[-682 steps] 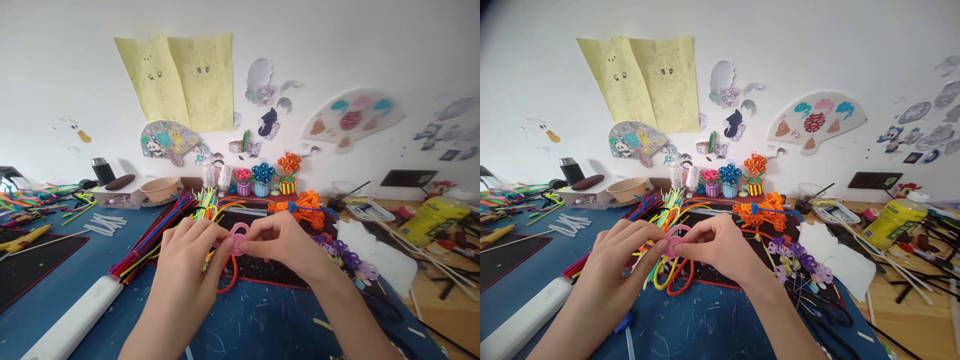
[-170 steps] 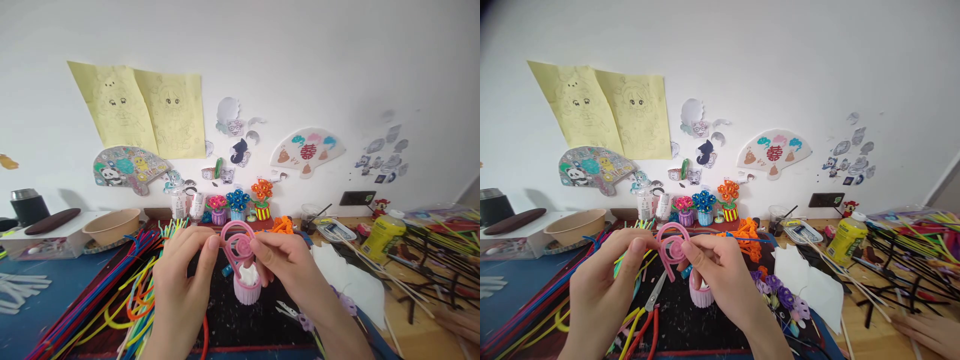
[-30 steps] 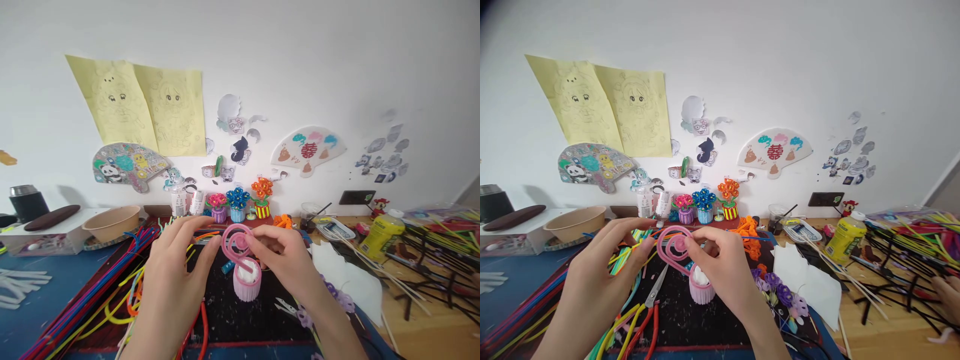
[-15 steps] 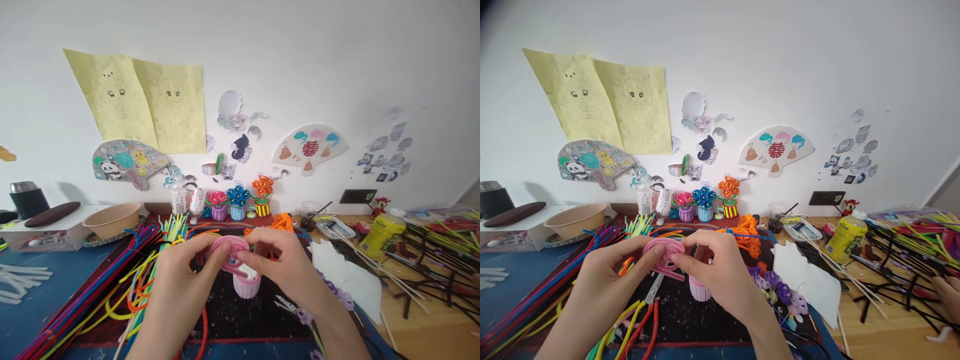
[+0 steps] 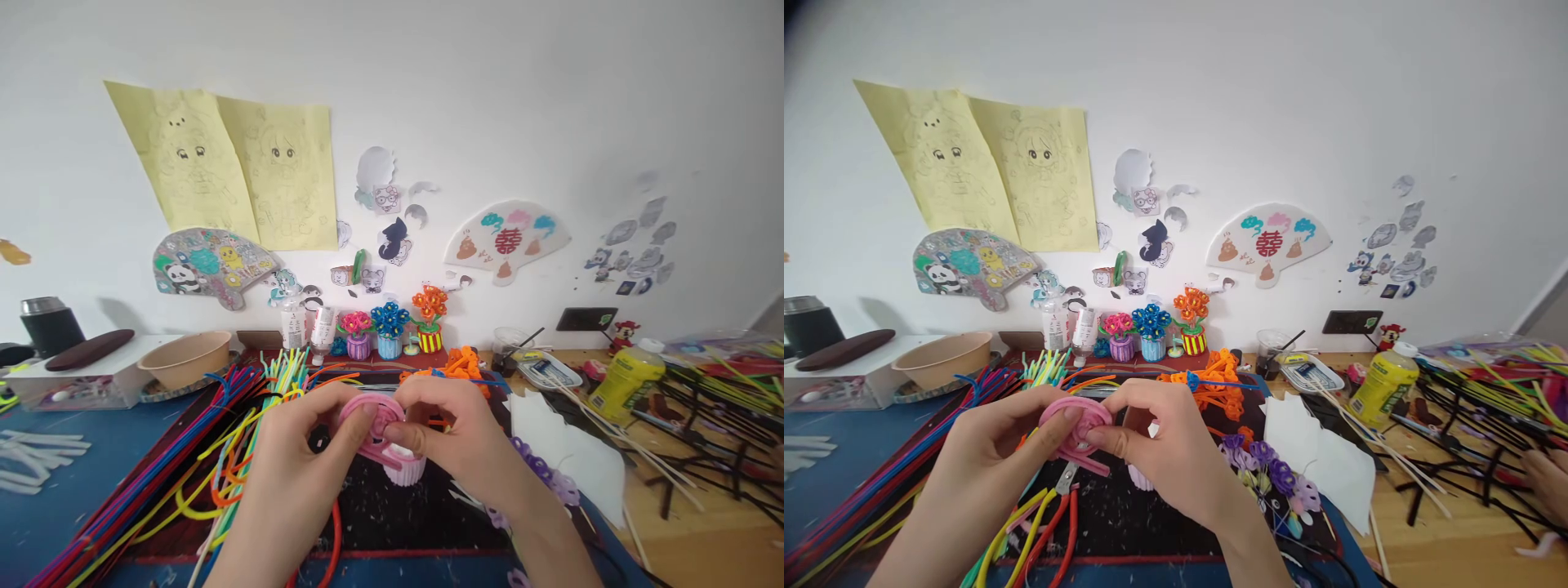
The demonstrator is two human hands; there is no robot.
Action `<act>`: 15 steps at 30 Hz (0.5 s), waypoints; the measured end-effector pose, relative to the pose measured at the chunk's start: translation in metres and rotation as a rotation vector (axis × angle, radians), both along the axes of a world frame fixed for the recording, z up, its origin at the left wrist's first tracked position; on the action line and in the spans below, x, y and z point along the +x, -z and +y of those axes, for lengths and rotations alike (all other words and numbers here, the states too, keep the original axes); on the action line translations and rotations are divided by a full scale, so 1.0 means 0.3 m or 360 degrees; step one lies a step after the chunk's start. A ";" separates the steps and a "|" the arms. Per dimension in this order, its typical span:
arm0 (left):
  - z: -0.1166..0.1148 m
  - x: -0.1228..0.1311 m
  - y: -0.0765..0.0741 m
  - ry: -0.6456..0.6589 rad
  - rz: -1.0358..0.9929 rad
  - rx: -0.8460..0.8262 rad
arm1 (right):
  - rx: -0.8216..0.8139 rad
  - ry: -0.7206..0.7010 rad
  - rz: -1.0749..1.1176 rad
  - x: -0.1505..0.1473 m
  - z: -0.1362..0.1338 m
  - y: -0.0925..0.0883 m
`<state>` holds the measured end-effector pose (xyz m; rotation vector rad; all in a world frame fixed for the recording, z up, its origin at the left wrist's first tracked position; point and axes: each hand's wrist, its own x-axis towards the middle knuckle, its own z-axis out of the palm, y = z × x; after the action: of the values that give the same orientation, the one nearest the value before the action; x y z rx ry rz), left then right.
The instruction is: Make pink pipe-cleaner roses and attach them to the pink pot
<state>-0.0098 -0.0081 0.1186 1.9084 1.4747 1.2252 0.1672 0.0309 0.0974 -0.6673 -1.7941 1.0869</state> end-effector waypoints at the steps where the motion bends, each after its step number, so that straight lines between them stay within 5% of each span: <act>1: -0.001 0.001 -0.001 0.0015 -0.0015 0.0000 | -0.0013 0.0002 0.0002 0.000 0.000 0.001; 15: 0.006 -0.012 -0.009 0.0213 -0.0307 -0.0081 | -0.0421 -0.0083 0.0327 -0.003 0.010 0.009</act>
<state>-0.0134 -0.0062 0.1212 1.7700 1.2470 1.2588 0.1662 0.0339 0.0947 -0.6412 -1.5143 1.3918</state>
